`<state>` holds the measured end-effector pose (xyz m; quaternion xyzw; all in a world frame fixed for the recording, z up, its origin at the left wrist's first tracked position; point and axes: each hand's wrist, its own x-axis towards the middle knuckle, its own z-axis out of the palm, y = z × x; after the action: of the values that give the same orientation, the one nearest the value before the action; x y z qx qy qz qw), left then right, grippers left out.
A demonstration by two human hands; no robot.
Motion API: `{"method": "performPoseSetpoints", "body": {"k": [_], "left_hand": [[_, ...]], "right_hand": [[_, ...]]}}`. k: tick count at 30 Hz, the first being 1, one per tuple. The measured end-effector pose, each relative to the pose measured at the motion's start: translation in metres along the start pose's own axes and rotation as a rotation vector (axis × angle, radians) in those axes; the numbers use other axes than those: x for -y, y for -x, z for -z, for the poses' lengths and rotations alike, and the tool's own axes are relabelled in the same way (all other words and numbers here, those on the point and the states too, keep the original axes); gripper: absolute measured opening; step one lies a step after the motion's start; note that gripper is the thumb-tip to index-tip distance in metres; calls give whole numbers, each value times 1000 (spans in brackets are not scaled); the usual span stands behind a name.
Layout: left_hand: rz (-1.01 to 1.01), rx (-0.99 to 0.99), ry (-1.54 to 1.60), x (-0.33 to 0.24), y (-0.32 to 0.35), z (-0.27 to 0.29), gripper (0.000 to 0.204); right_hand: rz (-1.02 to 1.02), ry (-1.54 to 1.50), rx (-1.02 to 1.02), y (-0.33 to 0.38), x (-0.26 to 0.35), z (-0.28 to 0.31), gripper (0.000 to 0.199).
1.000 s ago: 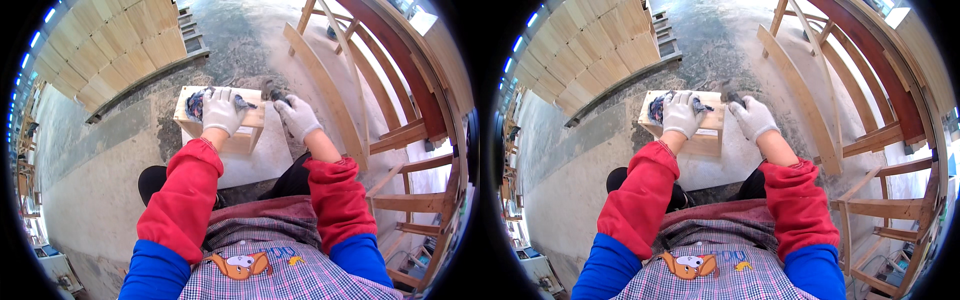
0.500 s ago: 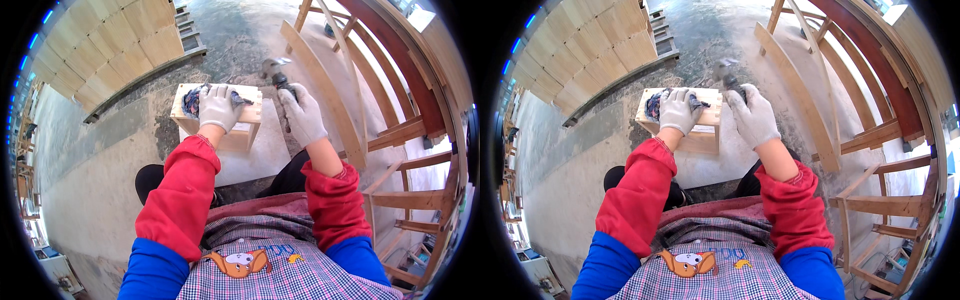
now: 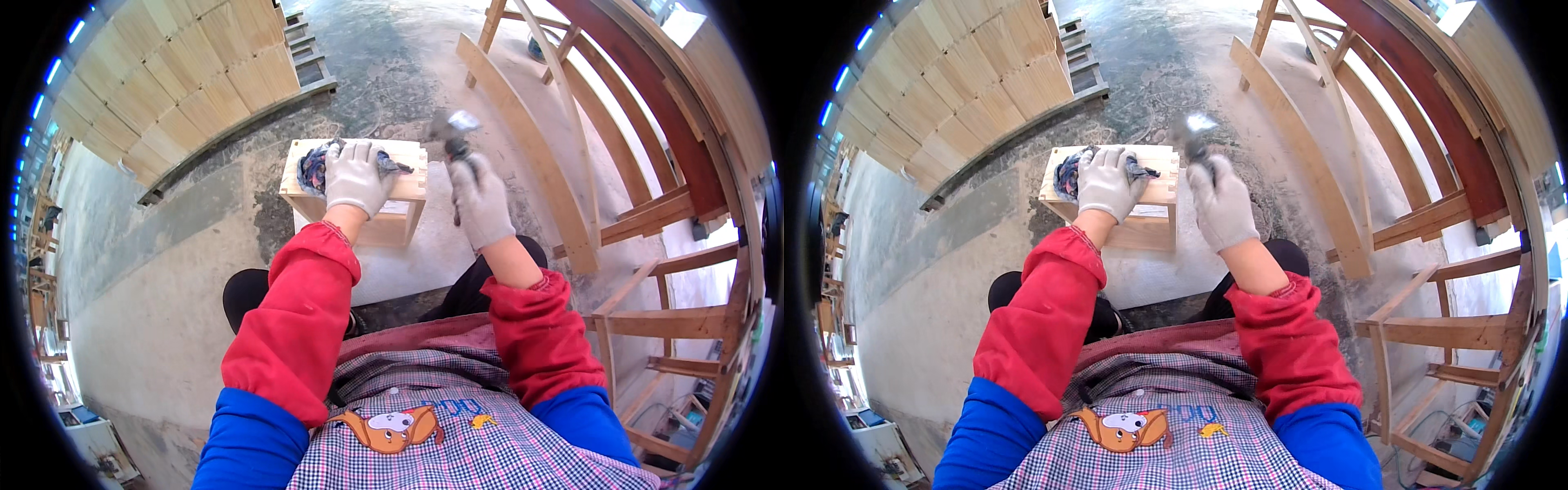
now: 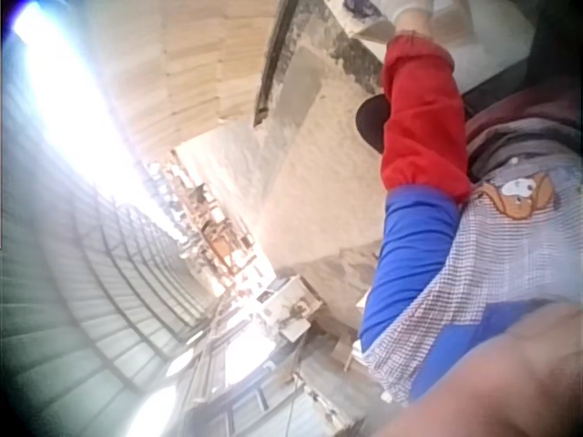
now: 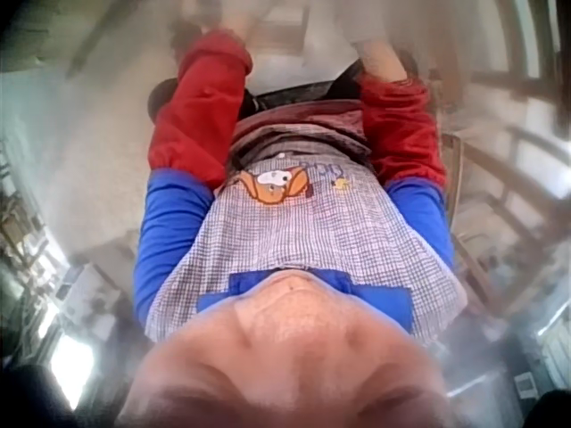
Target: The person assembles a small wooden box by fitting pieces together and tapping them with a mallet. They then use a hammer to drive nails into the box, occasionally wiping the surface with a cloth.
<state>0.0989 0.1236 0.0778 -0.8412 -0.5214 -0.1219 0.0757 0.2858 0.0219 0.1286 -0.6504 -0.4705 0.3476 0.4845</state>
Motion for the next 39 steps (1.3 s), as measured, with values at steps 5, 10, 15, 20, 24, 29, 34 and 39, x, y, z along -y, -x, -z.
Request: {"method": "performPoseSetpoints", "body": {"k": [5, 10, 15, 20, 24, 29, 34, 39], "left_hand": [[1, -37, 4, 5, 2, -7, 55], [11, -5, 16, 1, 2, 0, 55], [-3, -39, -2, 3, 0, -3, 54], [1, -57, 11, 4, 4, -6, 53], [-14, -56, 15, -5, 1, -5, 52], [-23, -96, 4, 5, 6, -9, 53], [-28, -84, -8, 1, 3, -9, 54], [-33, -90, -18, 4, 7, -14, 55]], "right_hand": [[16, 438, 183, -22, 0, 20, 40], [84, 261, 111, 9, 9, 12, 45], [-11, 420, 189, -5, -1, 21, 44], [110, 144, 65, 16, 14, 18, 44], [24, 464, 196, 4, -36, 13, 45], [12, 244, 171, 6, 10, 25, 43], [120, 184, 72, 9, -17, 8, 42], [-37, 283, 195, 13, -12, 18, 42]]}}
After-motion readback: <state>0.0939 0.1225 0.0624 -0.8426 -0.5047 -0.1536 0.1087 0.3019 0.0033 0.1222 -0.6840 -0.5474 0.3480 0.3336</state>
